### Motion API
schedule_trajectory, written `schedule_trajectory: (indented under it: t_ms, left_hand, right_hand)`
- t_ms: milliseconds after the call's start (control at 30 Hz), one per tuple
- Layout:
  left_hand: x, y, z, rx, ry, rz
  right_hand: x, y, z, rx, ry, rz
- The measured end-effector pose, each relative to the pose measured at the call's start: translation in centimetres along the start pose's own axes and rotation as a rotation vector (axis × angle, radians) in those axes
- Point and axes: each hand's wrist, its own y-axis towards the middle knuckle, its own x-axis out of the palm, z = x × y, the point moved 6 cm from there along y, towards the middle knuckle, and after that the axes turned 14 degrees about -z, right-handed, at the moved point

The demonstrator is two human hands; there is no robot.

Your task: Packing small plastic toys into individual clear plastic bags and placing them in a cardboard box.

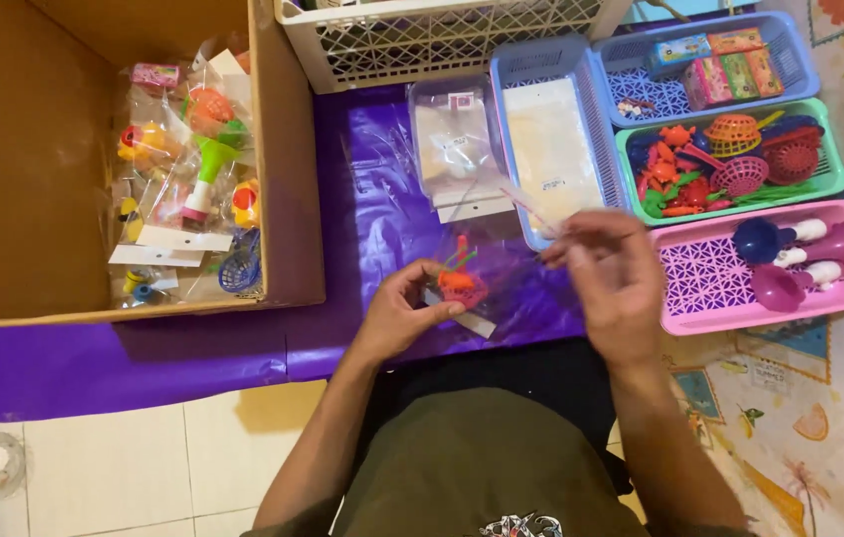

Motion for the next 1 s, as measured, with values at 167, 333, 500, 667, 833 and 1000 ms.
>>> schedule_trajectory:
  t_ms: [167,333,500,667,833,1000]
  left_hand:
    - [-0.6,-0.8,0.9,-0.209,0.333,-0.194]
    - [-0.4,-0.5,6.5,-0.236,0.608,-0.318]
    - [-0.8,-0.8,3.8,-0.256,0.718,-0.375]
    - [-0.6,0.1,3.4,-0.155,0.865,-0.342]
    - [-0.5,0.3,5.1,-0.004,0.893,-0.253]
    - [-1.5,0.6,4.1,0.083,0.892,-0.143]
  right_hand:
    - [2.8,-4.7,4.4,0.255,0.211,-0.105]
    - [1.6,-5.6,5.6,0.296,0.259,-0.048]
    - [0.1,-4.4,4.6,0.442,-0.092,-0.047]
    - [-0.6,-4.1,4.5,0.418,-0.22,-0.121]
    - [-2.2,-4.3,4.1,0.443,-0.455,-0.161]
    - [-6.0,-3.5,3.3,0.427,-0.491,-0.065]
